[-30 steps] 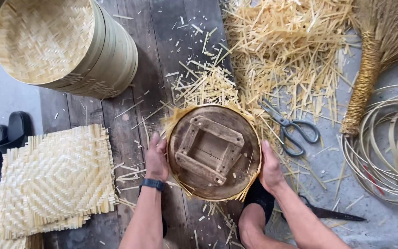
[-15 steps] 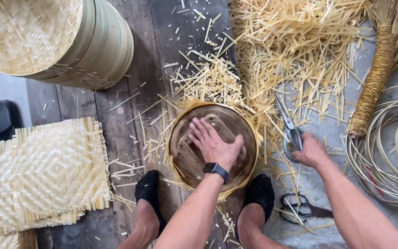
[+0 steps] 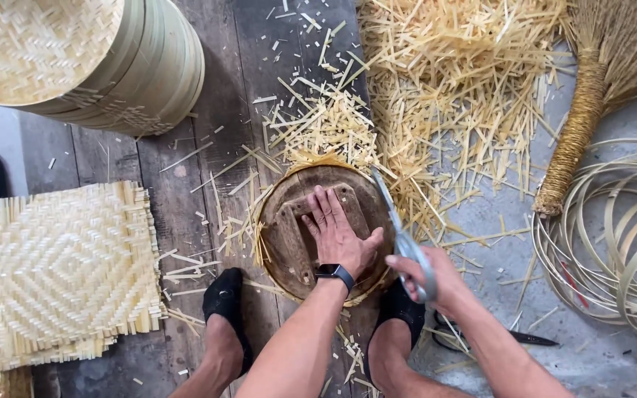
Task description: Assembling and trimming woven bamboo components to create basket parts.
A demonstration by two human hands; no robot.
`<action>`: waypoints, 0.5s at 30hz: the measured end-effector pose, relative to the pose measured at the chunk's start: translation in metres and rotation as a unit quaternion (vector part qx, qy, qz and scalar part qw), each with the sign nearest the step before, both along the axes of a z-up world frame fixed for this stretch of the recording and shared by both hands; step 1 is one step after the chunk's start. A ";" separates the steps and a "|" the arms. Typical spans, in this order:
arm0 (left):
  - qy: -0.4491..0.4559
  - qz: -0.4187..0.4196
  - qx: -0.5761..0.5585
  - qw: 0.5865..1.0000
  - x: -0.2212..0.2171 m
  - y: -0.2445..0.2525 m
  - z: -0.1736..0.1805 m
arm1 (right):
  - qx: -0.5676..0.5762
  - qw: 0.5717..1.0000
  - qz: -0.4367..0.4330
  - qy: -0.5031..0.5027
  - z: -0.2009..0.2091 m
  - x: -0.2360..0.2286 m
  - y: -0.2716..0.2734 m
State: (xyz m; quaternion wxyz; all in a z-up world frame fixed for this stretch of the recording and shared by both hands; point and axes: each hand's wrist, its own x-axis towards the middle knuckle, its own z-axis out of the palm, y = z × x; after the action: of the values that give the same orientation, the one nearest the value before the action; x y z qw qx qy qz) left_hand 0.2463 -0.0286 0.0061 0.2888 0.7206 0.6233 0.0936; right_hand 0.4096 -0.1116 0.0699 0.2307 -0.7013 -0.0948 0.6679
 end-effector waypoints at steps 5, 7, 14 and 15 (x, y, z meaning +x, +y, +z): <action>0.045 -0.016 -0.012 0.999 -0.002 0.005 0.007 | 0.060 0.925 0.178 -0.329 -0.034 0.050 -0.027; 0.022 -0.070 -0.021 0.997 -0.012 -0.010 0.013 | 0.105 0.879 0.240 -0.399 -0.036 0.056 -0.030; -0.022 -0.122 -0.013 0.992 -0.015 -0.005 0.012 | 0.205 0.706 0.376 -0.564 -0.066 0.033 0.018; -0.021 -0.124 -0.014 0.992 -0.015 -0.006 0.013 | 0.204 0.708 0.374 -0.563 -0.079 0.040 0.011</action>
State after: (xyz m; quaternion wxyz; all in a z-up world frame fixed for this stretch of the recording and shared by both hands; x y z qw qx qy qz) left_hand 0.2311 -0.0346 0.0196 0.3211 0.7860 0.5245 0.0631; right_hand 0.4499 -0.1002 -0.0087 0.0031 -0.7901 -0.5956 0.1452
